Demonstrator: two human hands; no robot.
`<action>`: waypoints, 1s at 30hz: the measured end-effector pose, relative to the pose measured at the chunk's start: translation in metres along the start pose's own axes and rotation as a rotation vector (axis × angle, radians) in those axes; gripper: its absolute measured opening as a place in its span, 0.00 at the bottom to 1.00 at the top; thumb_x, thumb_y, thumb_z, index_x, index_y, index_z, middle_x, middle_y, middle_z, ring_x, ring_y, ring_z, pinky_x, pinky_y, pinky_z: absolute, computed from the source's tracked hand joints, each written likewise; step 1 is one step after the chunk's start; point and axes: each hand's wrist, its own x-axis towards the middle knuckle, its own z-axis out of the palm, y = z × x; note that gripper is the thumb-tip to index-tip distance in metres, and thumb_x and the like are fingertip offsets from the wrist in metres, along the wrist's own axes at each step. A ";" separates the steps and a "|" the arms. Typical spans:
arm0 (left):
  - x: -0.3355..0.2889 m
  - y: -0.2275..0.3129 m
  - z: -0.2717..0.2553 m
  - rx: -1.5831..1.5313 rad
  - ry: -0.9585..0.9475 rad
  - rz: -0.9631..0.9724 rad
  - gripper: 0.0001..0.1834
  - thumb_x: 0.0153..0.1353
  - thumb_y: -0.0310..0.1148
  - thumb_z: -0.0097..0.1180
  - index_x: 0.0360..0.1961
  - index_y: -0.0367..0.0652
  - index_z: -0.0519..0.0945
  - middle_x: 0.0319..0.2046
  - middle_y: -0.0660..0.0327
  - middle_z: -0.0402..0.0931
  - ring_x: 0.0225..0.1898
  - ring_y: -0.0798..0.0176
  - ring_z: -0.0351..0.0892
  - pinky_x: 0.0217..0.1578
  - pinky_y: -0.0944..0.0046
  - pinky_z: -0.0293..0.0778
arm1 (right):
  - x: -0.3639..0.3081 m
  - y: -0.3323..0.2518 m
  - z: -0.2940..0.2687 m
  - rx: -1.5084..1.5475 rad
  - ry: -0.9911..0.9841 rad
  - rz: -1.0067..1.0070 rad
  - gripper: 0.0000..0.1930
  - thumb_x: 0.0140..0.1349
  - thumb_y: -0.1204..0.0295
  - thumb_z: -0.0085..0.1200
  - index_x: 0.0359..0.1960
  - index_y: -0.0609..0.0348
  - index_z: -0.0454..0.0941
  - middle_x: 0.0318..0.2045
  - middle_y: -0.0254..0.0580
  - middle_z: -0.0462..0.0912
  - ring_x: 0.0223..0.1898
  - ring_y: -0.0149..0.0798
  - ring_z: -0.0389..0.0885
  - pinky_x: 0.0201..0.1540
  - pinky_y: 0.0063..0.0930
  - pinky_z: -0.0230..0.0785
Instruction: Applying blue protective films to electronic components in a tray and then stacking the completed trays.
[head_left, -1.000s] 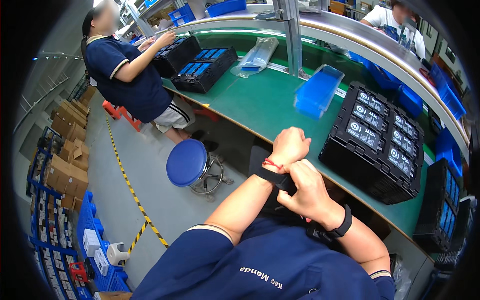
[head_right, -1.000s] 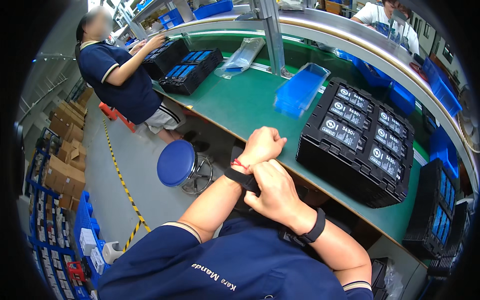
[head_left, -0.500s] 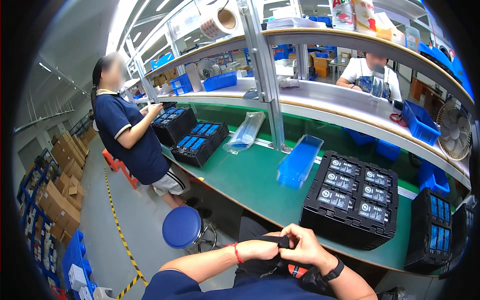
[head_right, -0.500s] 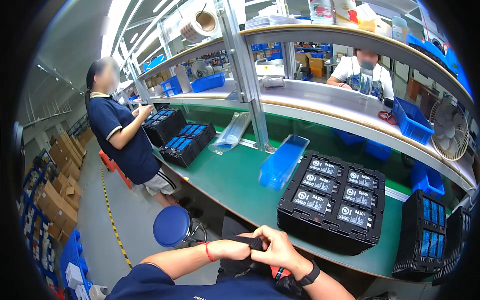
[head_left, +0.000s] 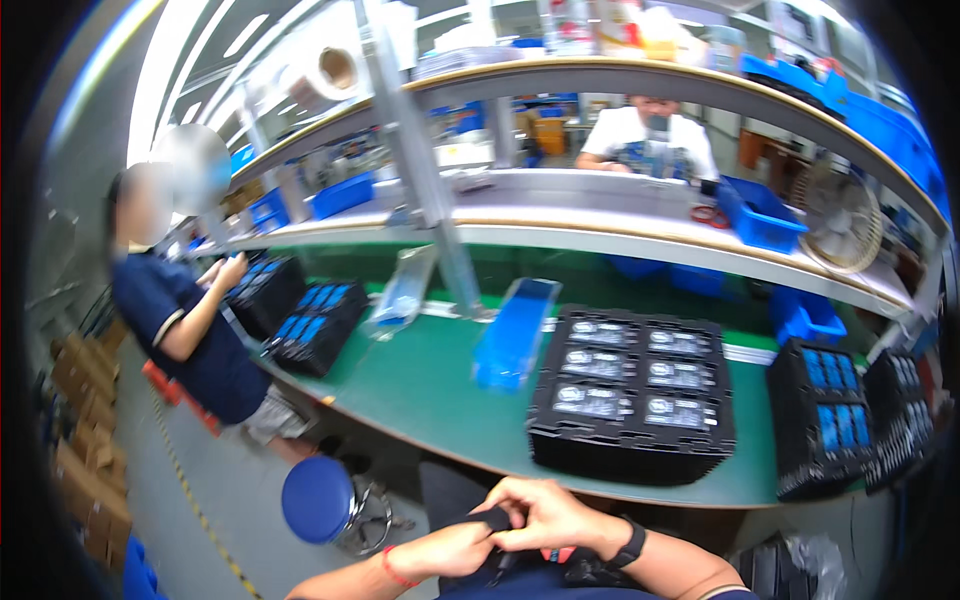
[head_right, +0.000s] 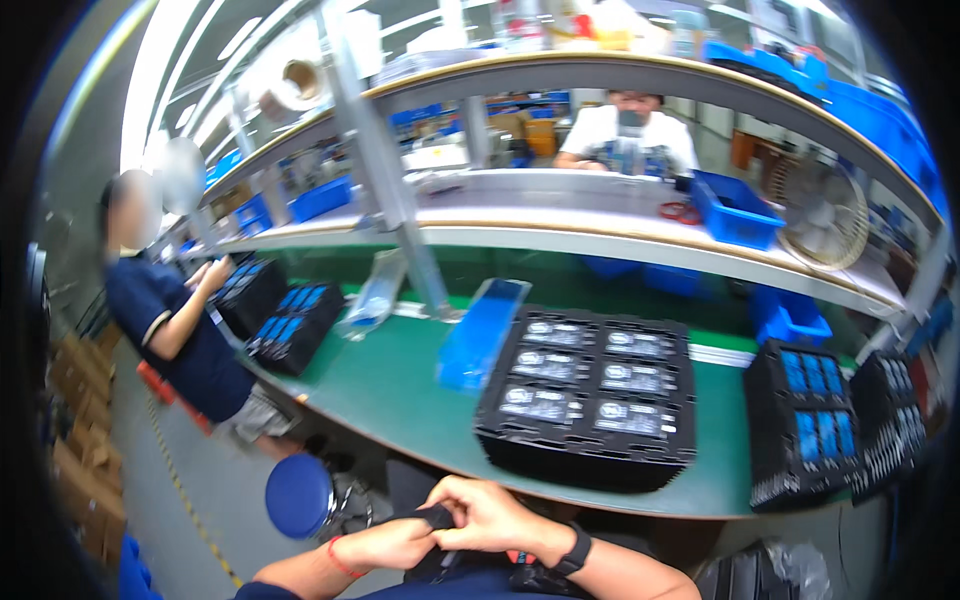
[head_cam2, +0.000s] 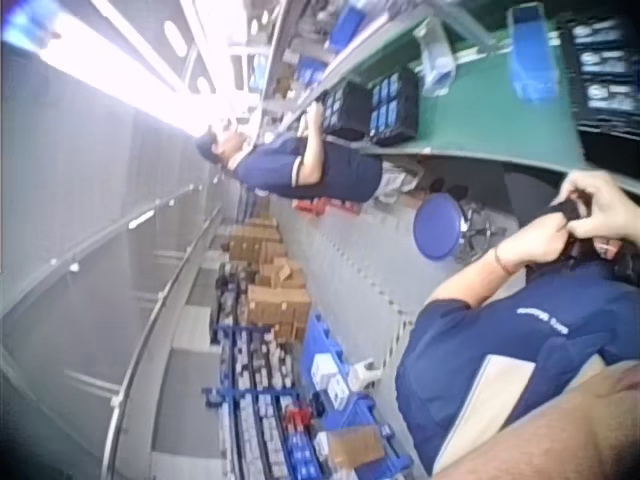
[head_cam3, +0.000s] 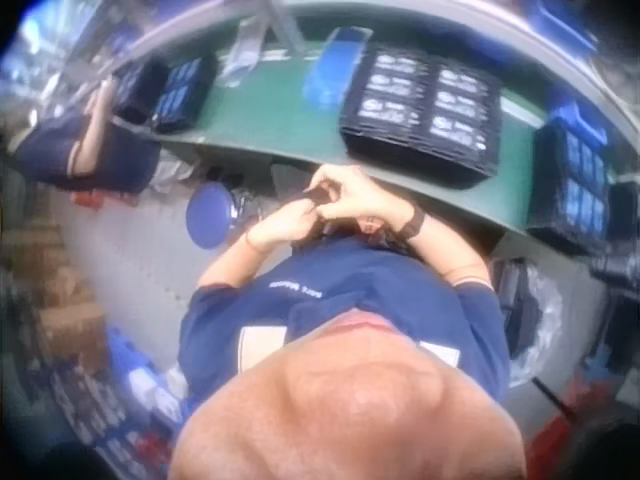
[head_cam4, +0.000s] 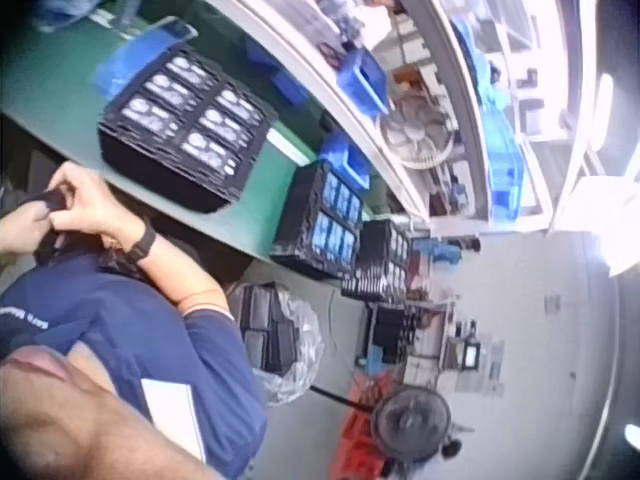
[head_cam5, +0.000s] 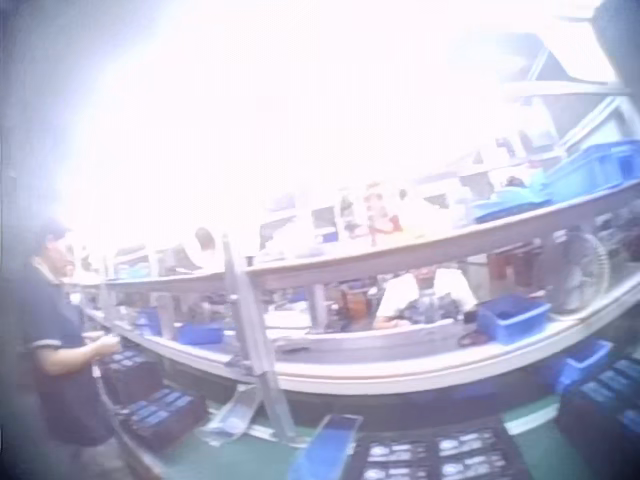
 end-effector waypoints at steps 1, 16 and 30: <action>-0.010 -0.037 0.008 0.145 -0.078 -0.075 0.15 0.59 0.22 0.38 0.47 0.34 0.69 0.41 0.51 0.71 0.46 0.56 0.69 0.48 0.61 0.66 | -0.003 -0.005 0.005 0.027 -0.014 -0.016 0.17 0.43 0.71 0.63 0.37 0.59 0.75 0.19 0.29 0.72 0.21 0.21 0.68 0.24 0.18 0.62; -0.004 -0.039 -0.013 -0.488 0.345 -0.379 0.25 0.66 0.47 0.45 0.50 0.35 0.76 0.51 0.57 0.75 0.54 0.65 0.70 0.55 0.64 0.62 | -0.031 -0.001 -0.027 -0.443 0.360 -0.070 0.14 0.41 0.75 0.62 0.30 0.62 0.71 0.25 0.41 0.71 0.24 0.36 0.73 0.26 0.26 0.67; 0.030 -0.051 0.027 -1.416 0.405 -0.189 0.15 0.59 0.23 0.54 0.49 0.39 0.73 0.40 0.61 0.76 0.41 0.66 0.76 0.42 0.67 0.72 | -0.049 0.010 -0.006 -0.583 0.261 -0.246 0.16 0.35 0.78 0.62 0.28 0.61 0.70 0.25 0.45 0.71 0.28 0.47 0.73 0.31 0.35 0.66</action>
